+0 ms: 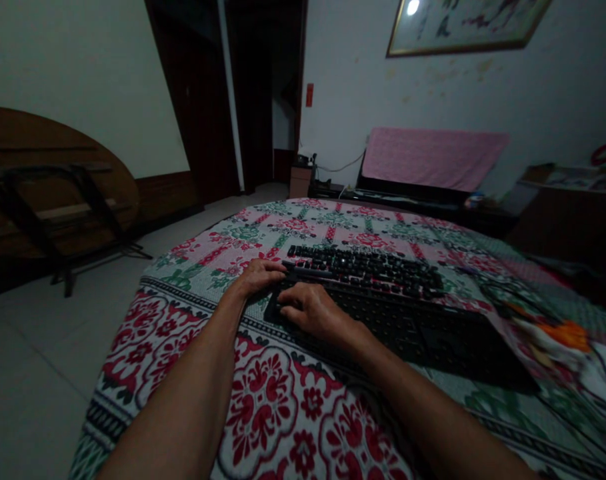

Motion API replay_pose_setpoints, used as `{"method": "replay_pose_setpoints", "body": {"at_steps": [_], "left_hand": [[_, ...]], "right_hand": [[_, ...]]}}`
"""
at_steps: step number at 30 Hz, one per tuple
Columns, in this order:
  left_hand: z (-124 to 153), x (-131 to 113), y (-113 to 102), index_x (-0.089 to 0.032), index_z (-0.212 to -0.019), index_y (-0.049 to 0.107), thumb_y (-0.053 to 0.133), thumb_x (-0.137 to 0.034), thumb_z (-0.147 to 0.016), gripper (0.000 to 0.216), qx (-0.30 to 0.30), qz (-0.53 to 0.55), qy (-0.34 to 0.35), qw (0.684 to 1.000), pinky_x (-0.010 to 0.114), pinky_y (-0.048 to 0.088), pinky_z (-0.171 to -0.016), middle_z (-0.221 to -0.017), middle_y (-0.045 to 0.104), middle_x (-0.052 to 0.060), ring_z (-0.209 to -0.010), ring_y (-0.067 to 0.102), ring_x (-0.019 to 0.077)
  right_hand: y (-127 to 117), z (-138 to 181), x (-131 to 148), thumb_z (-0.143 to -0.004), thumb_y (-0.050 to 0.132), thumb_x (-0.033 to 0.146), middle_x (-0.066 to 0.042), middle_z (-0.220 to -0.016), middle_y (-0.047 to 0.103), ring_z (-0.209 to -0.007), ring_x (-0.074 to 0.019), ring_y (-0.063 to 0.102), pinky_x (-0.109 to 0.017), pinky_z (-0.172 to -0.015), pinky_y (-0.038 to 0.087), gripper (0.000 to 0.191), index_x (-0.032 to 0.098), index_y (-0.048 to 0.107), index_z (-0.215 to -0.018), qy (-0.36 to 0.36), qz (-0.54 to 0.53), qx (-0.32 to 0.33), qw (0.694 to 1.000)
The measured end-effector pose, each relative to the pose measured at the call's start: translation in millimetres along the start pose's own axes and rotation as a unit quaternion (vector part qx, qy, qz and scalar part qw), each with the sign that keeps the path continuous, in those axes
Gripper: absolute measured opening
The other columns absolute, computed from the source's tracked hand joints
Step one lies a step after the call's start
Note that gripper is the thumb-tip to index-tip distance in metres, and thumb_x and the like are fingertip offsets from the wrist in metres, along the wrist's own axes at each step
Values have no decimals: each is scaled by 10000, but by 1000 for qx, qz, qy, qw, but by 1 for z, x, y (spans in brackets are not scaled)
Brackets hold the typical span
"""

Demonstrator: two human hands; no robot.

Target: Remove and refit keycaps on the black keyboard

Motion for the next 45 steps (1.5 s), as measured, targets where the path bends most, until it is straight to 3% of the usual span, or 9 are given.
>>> {"method": "replay_pose_setpoints", "body": {"at_steps": [4, 10, 18, 32, 45], "left_hand": [[-1, 0, -1, -100, -867, 669, 643, -261, -572, 337, -7, -18, 9, 1000, 277, 429, -624, -733, 657, 59, -632, 567, 147], [-2, -1, -2, -109, -856, 675, 641, -257, -567, 326, -8, -39, 11, 999, 265, 420, -620, -720, 654, 44, -631, 558, 137], [0, -5, -2, -112, -844, 675, 639, -253, -569, 311, -10, -49, 6, 999, 244, 395, -569, -670, 633, 24, -586, 526, 117], [0, -3, 1, -97, -815, 672, 656, -244, -542, 310, -19, -5, -4, 1000, 250, 398, -569, -652, 632, 30, -565, 530, 115], [-1, -2, -1, -103, -818, 673, 651, -241, -547, 304, -13, -23, -6, 1000, 247, 396, -552, -628, 626, 23, -539, 521, 108]], "right_hand": [[10, -6, 8, -738, 552, 181, -26, -766, 612, -722, -129, 540, -220, -645, 373, 130, 176, 652, -821, -6, -26, -6, 1000], [11, -4, 9, -736, 550, 145, -23, -778, 619, -739, -124, 542, -221, -675, 376, 135, 182, 663, -799, -19, -36, 10, 999], [13, -4, 5, -719, 574, 157, -20, -767, 612, -723, -116, 532, -213, -658, 372, 123, 175, 664, -801, -15, -43, -15, 999], [15, -6, 6, -725, 583, 196, -13, -739, 602, -706, -108, 514, -206, -650, 360, 113, 178, 678, -784, -20, -39, -13, 999], [15, -6, 6, -703, 576, 185, -23, -735, 592, -702, -120, 503, -221, -647, 354, 107, 173, 677, -738, 61, -35, -11, 997]]}}
Point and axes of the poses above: each hand's wrist, its own z-axis away from the middle knuckle, its own y-axis out of the palm, x = y × z, the point moved 7 cm from there along -z, towards the middle knuckle
